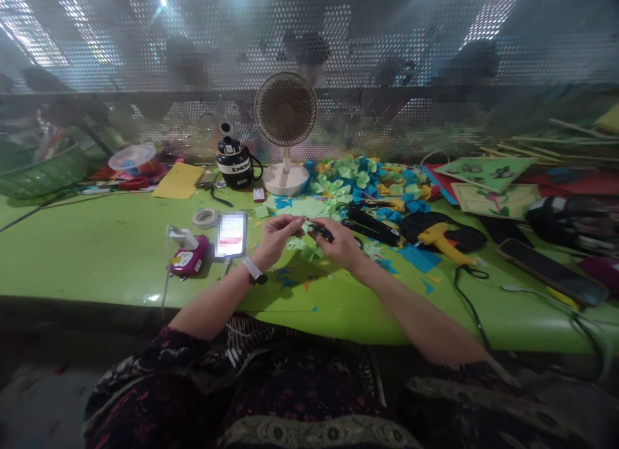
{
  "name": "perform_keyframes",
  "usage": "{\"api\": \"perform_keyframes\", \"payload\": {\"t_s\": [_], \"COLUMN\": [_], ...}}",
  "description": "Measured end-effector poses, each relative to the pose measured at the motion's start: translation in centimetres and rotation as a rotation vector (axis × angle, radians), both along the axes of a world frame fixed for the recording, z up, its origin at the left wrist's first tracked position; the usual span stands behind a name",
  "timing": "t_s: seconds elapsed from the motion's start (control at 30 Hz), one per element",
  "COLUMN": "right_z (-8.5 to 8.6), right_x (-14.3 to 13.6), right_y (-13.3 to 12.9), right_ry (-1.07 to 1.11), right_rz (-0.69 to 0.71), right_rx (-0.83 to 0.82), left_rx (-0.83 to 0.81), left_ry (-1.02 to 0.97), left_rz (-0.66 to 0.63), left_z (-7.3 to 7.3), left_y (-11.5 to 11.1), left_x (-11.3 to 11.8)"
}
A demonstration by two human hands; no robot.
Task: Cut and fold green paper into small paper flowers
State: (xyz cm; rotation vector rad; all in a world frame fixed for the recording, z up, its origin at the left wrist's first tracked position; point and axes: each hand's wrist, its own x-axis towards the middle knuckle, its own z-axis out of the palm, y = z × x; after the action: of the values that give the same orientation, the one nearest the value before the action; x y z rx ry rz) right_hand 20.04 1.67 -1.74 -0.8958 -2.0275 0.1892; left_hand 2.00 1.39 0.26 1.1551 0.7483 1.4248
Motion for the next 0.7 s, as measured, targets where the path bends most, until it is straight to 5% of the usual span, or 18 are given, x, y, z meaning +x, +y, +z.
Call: {"api": "perform_keyframes", "payload": {"t_s": [0.27,0.7], "right_z": [0.42,0.36], "right_x": [-0.29,-0.09], "right_y": [-0.43,-0.21], "right_ry": [0.009,-0.03], "right_rz": [-0.015,-0.008], "right_rx": [0.079,0.025], "left_rx": [0.035,-0.043], "left_ry": [-0.012,-0.043], "left_rz": [0.098,0.071], "left_z": [-0.22,-0.47], "left_y": [0.5,0.67], "left_x": [-0.26,-0.23]}}
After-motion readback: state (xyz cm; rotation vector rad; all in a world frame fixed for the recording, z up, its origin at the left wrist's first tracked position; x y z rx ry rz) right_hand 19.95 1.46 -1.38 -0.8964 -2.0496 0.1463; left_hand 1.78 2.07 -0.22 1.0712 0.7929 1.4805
